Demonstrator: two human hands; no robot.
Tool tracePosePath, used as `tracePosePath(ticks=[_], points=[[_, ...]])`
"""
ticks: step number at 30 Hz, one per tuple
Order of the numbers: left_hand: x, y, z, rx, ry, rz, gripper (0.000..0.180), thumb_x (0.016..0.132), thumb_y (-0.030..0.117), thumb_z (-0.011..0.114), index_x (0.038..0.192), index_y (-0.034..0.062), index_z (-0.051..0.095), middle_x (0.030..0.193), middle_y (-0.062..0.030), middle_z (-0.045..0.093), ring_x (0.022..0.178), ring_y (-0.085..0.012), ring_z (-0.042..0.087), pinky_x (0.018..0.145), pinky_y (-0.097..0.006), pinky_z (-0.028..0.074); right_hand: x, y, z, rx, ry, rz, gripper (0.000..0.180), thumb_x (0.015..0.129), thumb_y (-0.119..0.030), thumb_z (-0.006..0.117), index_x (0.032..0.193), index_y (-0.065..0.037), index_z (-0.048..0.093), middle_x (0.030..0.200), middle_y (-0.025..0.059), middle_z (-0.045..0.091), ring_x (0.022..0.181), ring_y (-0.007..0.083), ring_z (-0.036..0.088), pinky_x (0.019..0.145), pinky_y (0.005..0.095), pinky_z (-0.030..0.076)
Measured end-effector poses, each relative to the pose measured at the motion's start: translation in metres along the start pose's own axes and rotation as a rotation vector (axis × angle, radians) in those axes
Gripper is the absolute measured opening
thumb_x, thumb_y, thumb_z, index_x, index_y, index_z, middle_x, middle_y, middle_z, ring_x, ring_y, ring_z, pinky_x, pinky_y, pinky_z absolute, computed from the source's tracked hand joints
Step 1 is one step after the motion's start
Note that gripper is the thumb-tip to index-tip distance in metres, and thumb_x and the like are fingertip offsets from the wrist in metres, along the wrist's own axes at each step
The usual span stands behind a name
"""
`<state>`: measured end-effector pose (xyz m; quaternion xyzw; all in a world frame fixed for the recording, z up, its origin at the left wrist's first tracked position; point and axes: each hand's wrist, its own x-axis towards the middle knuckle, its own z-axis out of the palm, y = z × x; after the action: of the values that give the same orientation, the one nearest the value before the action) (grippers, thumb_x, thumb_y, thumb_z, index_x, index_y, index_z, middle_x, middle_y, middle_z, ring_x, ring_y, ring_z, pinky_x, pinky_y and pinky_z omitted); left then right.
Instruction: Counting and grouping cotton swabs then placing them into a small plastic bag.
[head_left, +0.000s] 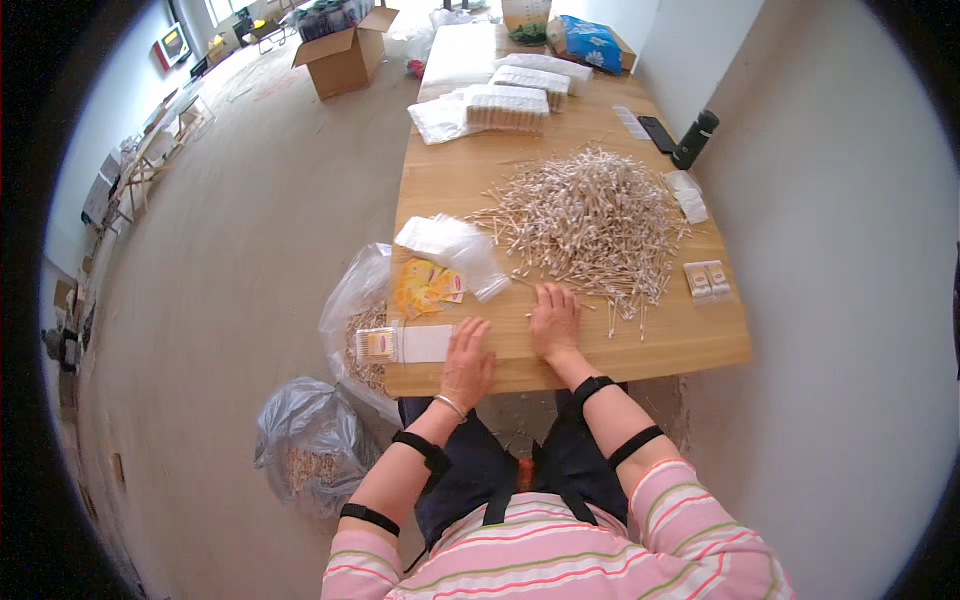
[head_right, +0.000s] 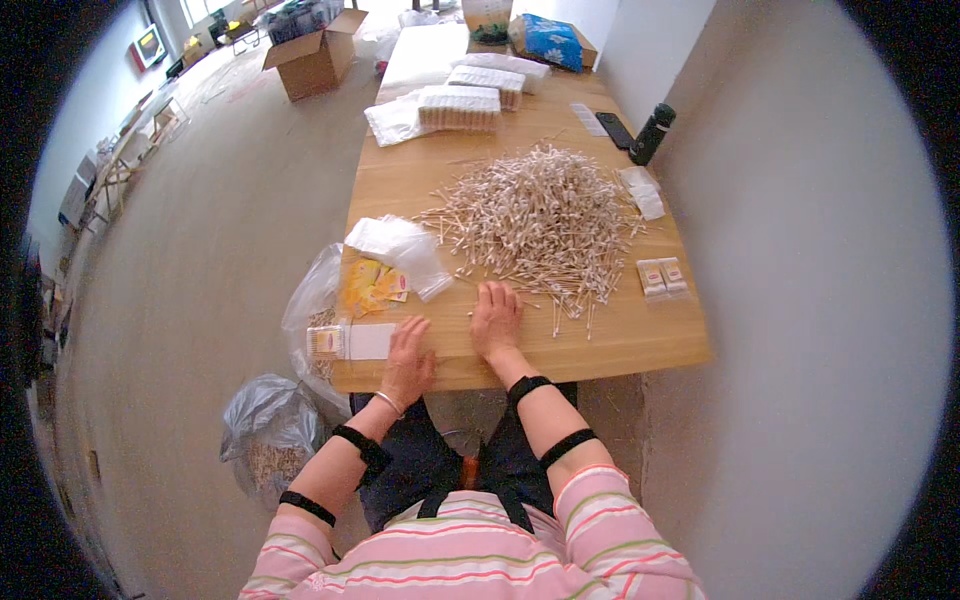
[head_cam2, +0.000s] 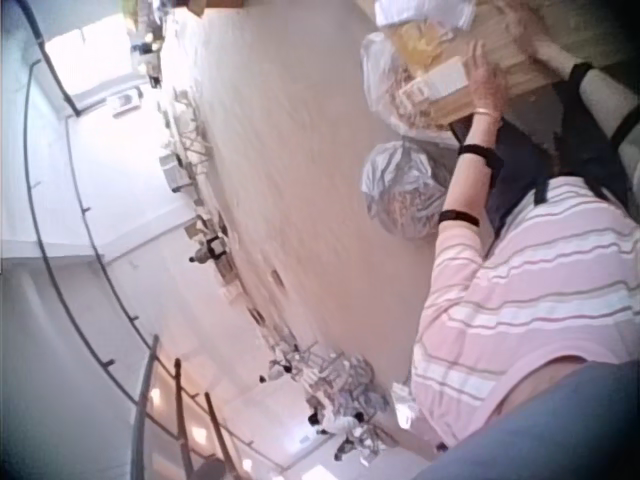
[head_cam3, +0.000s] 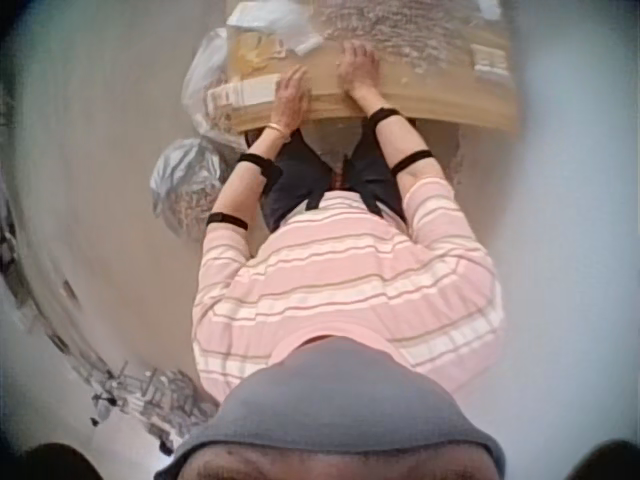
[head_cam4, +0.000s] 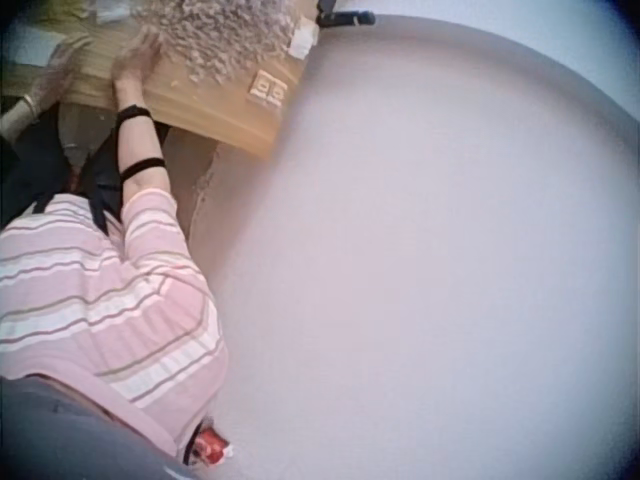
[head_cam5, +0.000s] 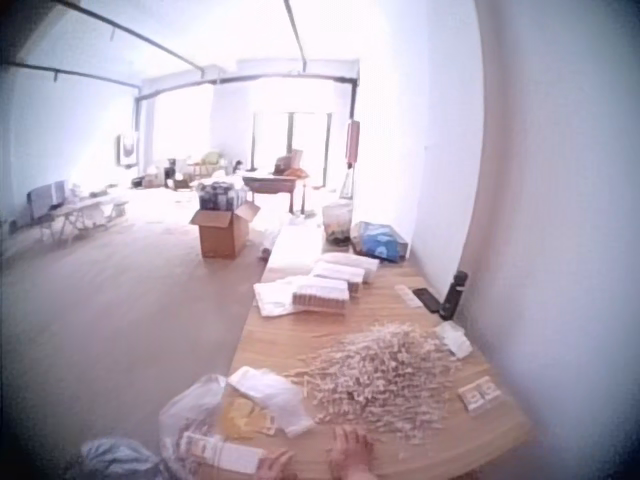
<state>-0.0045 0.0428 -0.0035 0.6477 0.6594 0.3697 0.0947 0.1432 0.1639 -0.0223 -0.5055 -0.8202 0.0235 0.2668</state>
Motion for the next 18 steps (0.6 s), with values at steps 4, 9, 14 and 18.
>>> tracePosePath(ticks=[4, 9, 14, 18], points=[[0.016, 0.031, 0.03, -0.006, -0.096, 0.047, 0.057, 0.077, 0.007, 0.062, 0.13, 0.0007, 0.042, 0.136, -0.0187, 0.04, 0.131, -0.0364, 0.032, 0.11, -0.044, 0.026, -0.029, 0.008, -0.013, 0.098, -0.051, -0.01, 0.033, 0.083, -0.014, 0.049, 0.115, -0.004, 0.054, 0.118, 0.013, 0.051, 0.118, 0.0308, 0.043, 0.102, 0.0424, 0.034], [0.027, 0.031, 0.06, 0.085, -0.101, 0.059, 0.057, 0.077, 0.011, 0.064, 0.13, 0.0002, 0.043, 0.137, -0.0185, 0.04, 0.132, -0.0354, 0.03, 0.111, -0.043, 0.025, -0.045, 0.017, -0.021, 0.519, -0.056, -0.096, 0.028, 0.079, -0.005, 0.056, 0.107, -0.003, 0.056, 0.114, 0.0169, 0.052, 0.114, 0.0351, 0.046, 0.098, 0.0435, 0.037], [0.021, 0.021, 0.062, 0.057, -0.132, 0.048, 0.053, 0.081, 0.018, 0.064, 0.129, 0.0059, 0.046, 0.137, -0.0155, 0.041, 0.131, -0.0334, 0.033, 0.11, -0.043, 0.026, -0.044, 0.044, -0.048, 0.112, 0.296, 0.225, 0.034, 0.079, -0.014, 0.058, 0.111, -0.003, 0.054, 0.122, 0.0148, 0.049, 0.119, 0.0358, 0.041, 0.102, 0.0485, 0.03], [0.024, 0.027, 0.062, 0.08, -0.122, 0.063, 0.051, 0.082, 0.019, 0.062, 0.13, 0.0085, 0.047, 0.136, -0.0138, 0.043, 0.13, -0.0329, 0.034, 0.11, -0.045, 0.027, -0.034, 0.072, -0.053, -0.069, 0.319, 0.682, 0.036, 0.081, -0.021, 0.059, 0.113, -0.005, 0.053, 0.124, 0.0133, 0.047, 0.117, 0.0367, 0.042, 0.101, 0.0492, 0.03]])
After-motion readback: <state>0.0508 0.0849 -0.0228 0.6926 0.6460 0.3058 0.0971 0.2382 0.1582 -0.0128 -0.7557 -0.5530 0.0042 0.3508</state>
